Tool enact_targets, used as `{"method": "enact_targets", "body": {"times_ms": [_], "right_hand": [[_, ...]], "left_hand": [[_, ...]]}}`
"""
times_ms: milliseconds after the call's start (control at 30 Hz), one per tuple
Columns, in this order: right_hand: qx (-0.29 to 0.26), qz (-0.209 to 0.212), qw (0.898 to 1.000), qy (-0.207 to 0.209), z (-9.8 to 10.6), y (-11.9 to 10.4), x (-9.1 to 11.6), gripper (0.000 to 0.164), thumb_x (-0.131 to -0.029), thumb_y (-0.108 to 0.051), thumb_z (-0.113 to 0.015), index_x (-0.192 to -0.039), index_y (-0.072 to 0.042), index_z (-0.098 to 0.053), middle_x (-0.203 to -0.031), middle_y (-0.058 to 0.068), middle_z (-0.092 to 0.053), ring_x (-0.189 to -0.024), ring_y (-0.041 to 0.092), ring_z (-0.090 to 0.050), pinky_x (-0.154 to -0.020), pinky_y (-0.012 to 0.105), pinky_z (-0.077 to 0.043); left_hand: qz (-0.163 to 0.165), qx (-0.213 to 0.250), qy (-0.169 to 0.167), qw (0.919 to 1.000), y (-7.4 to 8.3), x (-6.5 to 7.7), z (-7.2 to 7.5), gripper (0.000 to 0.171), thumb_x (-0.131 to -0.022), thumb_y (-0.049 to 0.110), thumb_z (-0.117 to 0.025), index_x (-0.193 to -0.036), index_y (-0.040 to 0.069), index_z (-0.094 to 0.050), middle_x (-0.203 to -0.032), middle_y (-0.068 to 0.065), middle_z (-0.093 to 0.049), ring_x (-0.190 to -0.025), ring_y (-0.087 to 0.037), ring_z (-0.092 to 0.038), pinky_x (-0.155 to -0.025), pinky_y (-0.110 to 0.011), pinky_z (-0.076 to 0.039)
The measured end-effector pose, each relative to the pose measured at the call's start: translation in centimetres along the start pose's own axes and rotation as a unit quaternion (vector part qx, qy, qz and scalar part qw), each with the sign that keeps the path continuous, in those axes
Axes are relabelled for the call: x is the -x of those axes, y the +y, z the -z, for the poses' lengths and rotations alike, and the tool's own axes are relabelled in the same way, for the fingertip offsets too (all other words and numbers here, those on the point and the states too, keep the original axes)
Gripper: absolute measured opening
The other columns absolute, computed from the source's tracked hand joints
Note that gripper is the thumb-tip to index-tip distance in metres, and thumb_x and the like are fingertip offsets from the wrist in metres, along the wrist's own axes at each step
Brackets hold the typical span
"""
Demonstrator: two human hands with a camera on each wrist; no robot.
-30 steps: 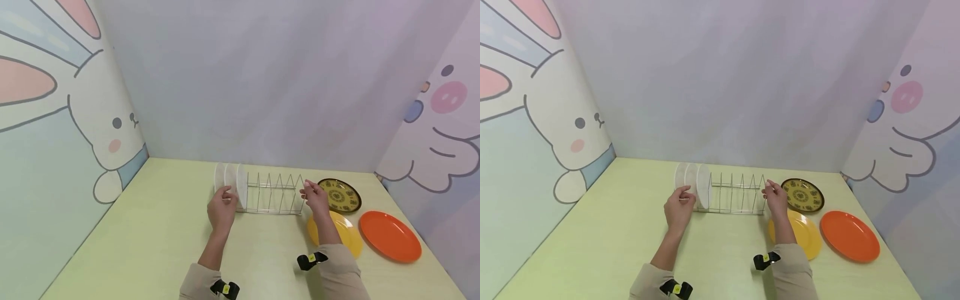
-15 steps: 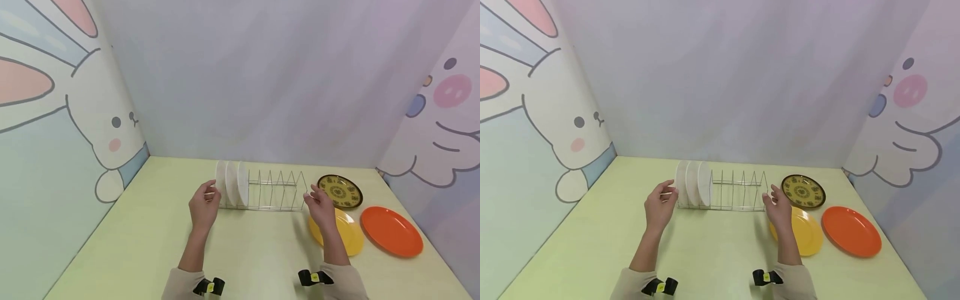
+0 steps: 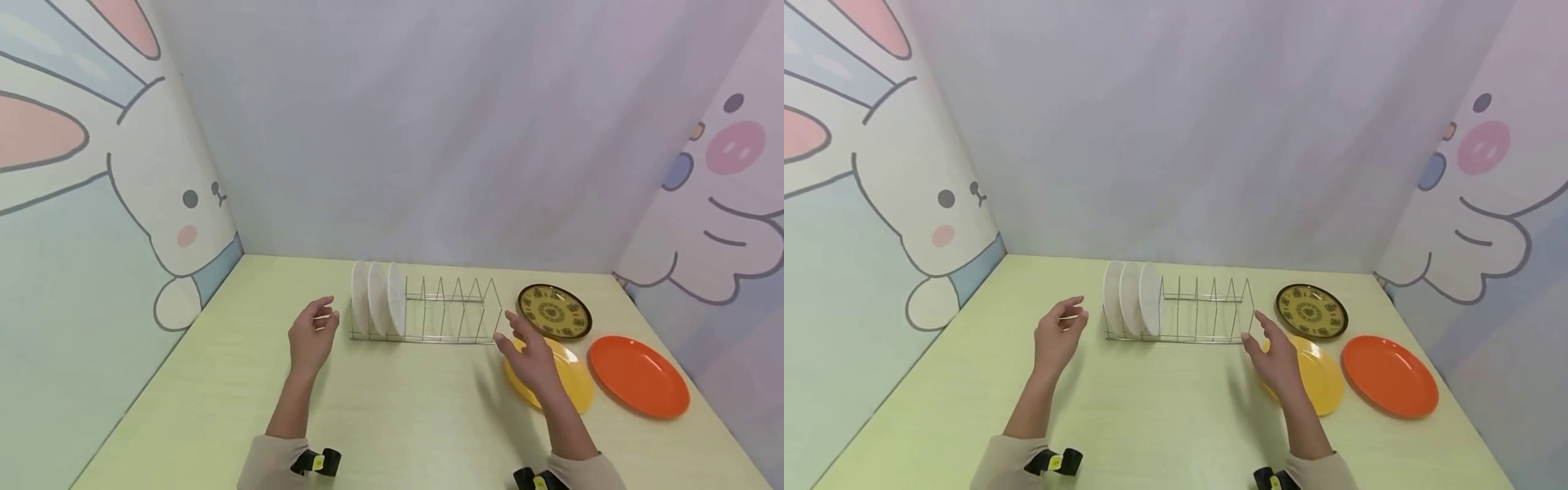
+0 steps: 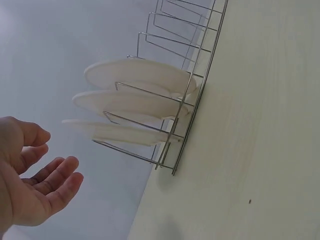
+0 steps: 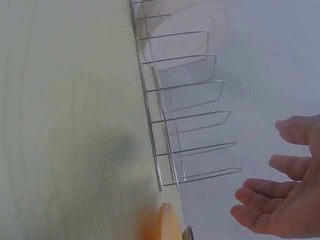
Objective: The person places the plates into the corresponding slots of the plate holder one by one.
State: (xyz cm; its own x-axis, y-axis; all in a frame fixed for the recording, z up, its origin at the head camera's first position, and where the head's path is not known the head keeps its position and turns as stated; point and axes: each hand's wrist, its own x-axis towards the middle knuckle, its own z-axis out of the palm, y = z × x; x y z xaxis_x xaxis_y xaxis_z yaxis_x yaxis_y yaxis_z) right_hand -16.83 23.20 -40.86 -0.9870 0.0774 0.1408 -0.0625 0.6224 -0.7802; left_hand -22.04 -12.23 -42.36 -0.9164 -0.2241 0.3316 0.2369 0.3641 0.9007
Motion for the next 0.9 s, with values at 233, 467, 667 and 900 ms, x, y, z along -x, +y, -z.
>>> {"method": "enact_targets", "body": {"times_ms": [233,467,667,900], "right_hand": [[0.056,0.042,0.998,-0.007,0.4,0.1,1.6,0.056,-0.094,-0.025,-0.056,-0.14,0.0,-0.037,-0.134,0.029,-0.041,-0.12,0.046,-0.038,-0.091,0.06,-0.035],[0.073,0.067,0.995,-0.01,0.5,1.4,2.4,0.056,-0.093,-0.024,-0.058,-0.138,0.001,-0.039,-0.134,0.028,-0.041,-0.12,0.047,-0.037,-0.091,0.062,-0.032],[0.079,0.051,0.995,-0.022,0.9,2.4,2.8,0.059,-0.093,-0.028,-0.059,-0.139,0.002,-0.036,-0.135,0.03,-0.038,-0.122,0.048,-0.033,-0.093,0.063,-0.03],[0.084,0.054,0.995,-0.03,1.2,3.8,3.2,0.06,-0.092,-0.028,-0.059,-0.139,0.001,-0.036,-0.135,0.03,-0.038,-0.121,0.049,-0.035,-0.09,0.063,-0.031]], "left_hand": [[0.032,0.011,-0.023,0.9992,-0.7,-0.9,0.0,0.028,-0.09,0.011,-0.06,-0.118,0.009,-0.062,-0.099,-0.01,-0.063,-0.086,-0.024,-0.063,-0.066,-0.033,-0.05],[0.054,0.017,-0.046,0.9973,-1.8,-1.7,-0.5,0.028,-0.092,0.016,-0.058,-0.119,0.011,-0.061,-0.102,-0.009,-0.063,-0.09,-0.024,-0.062,-0.072,-0.038,-0.049],[0.065,0.03,-0.084,0.9939,-2.8,-2.4,-1.6,0.03,-0.093,0.019,-0.056,-0.121,0.008,-0.06,-0.1,-0.014,-0.064,-0.09,-0.028,-0.061,-0.073,-0.035,-0.048],[0.089,0.075,-0.085,0.9895,-3.4,-2.6,-2.8,0.029,-0.094,0.018,-0.054,-0.122,0.01,-0.06,-0.095,-0.011,-0.064,-0.088,-0.03,-0.061,-0.07,-0.032,-0.049]]}}
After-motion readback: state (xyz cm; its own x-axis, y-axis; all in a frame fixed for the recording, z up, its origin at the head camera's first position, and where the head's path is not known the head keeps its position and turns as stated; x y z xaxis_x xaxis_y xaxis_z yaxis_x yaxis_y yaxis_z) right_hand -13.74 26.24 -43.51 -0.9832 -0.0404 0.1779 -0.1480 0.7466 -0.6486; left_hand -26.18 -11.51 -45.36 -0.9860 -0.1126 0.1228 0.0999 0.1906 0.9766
